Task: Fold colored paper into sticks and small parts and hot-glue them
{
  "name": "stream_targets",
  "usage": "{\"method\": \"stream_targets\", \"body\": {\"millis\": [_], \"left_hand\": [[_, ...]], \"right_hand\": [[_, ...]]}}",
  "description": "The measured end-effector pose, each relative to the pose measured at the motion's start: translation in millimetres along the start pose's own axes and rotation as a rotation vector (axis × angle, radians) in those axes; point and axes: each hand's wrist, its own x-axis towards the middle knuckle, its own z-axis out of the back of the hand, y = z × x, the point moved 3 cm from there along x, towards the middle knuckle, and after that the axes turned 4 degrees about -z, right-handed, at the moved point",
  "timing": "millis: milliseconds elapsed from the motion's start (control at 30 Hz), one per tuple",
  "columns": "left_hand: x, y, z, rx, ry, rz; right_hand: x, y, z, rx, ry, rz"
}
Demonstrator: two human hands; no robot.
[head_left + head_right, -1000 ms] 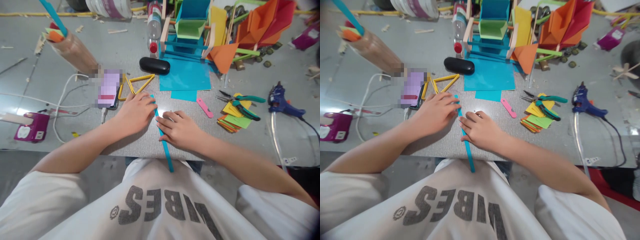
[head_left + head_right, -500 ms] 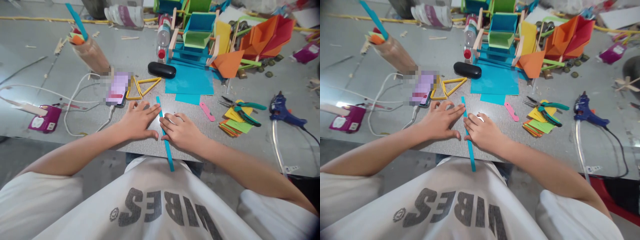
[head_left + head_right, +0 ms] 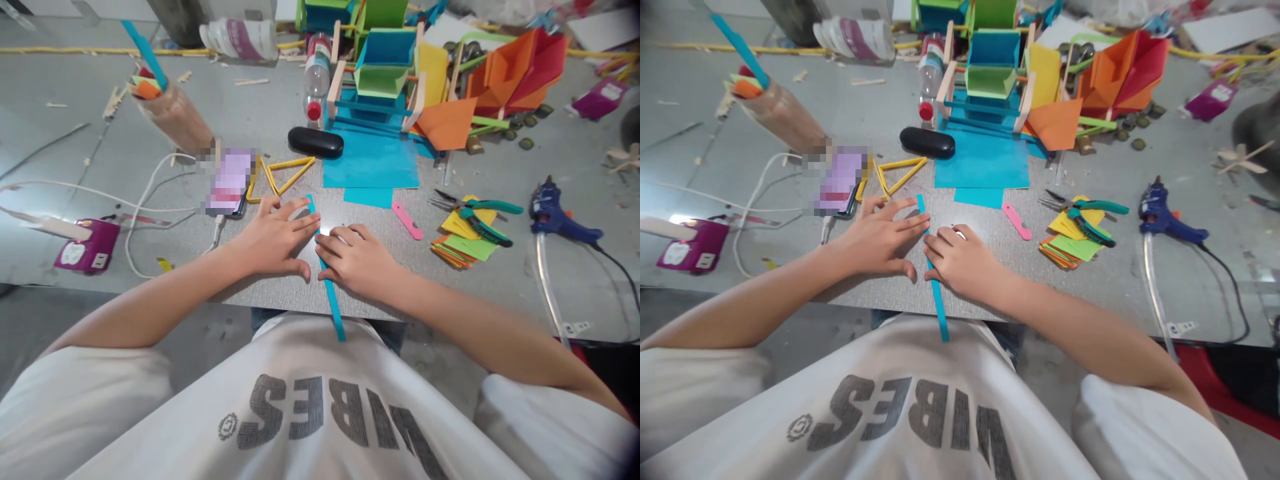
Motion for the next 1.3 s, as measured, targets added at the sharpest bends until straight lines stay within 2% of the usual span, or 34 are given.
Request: {"method": "stream_targets", "body": {"millis": [200, 333, 433, 567, 733, 967, 1067, 1167, 1233, 1300], "left_hand": [[-12.2, -15.3, 0.4, -0.009, 0.080, -0.045], [-21.0, -30.5, -2.1, -0.036, 0.044, -0.116], [-28.4, -41.8, -6.2, -0.057, -0.018, -0.178], [-30.6, -47.4, -8.6, -0.010, -0.008, -0.163], [-17.3, -30.7, 0.7, 0.031, -0.018, 0.010], [6.9, 23.9, 4.7, 0.125, -0.078, 0.157], [14.8, 39.2, 7.3, 0.148, -0.120, 0.187], [17.3, 34.5, 10.5, 0.158, -0.161, 0.181], [15.3, 22.6, 11.0, 0.164, -0.189, 0.160], [13.0, 8.5, 9.2, 0.155, -0.189, 0.083]], "right_hand": [[-2.1, -1.5, -3.6, 0.015, 0.006, -0.045], [-4.5, 0.8, -9.3, 0.130, 0.021, -0.038], [-4.0, 0.4, -9.1, 0.164, 0.039, -0.166], [-1.6, 0.3, -4.7, 0.149, 0.142, -0.309], [0.8, 2.1, -0.1, 0.094, 0.239, -0.347], [2.3, 3.2, -1.9, 0.128, 0.292, -0.370], [2.9, 2.4, 0.2, 0.166, 0.303, -0.383], [2.7, 1.2, 5.5, 0.218, 0.289, -0.350], [1.7, 0.0, 10.9, 0.237, 0.271, -0.326], [-0.3, -1.2, 16.8, 0.222, 0.271, -0.327]]}}
